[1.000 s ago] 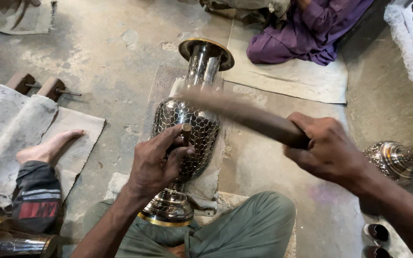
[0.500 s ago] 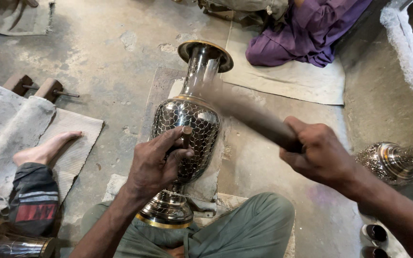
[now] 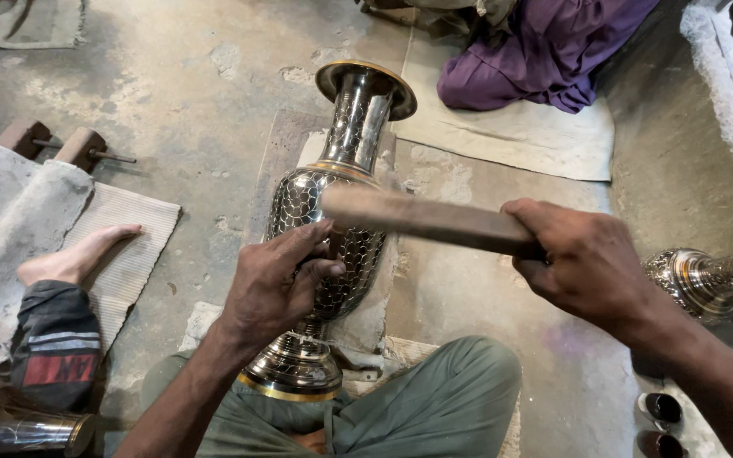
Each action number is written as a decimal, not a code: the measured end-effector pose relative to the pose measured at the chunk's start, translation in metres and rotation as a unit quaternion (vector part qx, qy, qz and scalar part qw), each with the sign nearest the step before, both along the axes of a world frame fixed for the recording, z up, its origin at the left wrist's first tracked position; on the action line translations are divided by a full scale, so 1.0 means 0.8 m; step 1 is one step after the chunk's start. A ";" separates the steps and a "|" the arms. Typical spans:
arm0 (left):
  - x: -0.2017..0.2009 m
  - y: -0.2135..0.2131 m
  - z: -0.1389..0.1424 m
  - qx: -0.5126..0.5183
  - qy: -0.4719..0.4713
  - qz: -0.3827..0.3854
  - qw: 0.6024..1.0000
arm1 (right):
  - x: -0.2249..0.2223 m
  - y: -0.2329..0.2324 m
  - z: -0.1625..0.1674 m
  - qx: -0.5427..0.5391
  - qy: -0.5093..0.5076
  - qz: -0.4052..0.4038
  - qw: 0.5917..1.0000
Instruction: The person sits cross-legged on the floor with an engraved brass vase held against their body. They hold a small punch against the vase surface with one hand and repeatedly strike it with a wooden mallet held in the other hand, working along the patterned surface.
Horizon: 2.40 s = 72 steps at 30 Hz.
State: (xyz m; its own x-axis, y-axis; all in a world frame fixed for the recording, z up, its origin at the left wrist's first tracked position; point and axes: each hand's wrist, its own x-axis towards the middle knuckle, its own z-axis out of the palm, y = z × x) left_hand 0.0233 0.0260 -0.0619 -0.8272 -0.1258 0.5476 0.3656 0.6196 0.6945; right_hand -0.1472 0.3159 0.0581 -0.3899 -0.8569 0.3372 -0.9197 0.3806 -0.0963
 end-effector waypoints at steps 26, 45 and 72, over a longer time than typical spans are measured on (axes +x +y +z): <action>-0.004 0.000 0.021 -0.010 0.001 -0.005 1.000 | 0.007 0.019 -0.016 0.051 -0.046 -0.084 0.994; -0.005 0.009 0.043 0.006 -0.027 0.010 1.000 | 0.023 0.014 0.011 0.039 -0.006 -0.066 0.997; 0.015 0.007 0.011 -0.013 0.076 0.030 0.997 | 0.050 0.016 -0.017 -0.165 -0.122 -0.001 0.979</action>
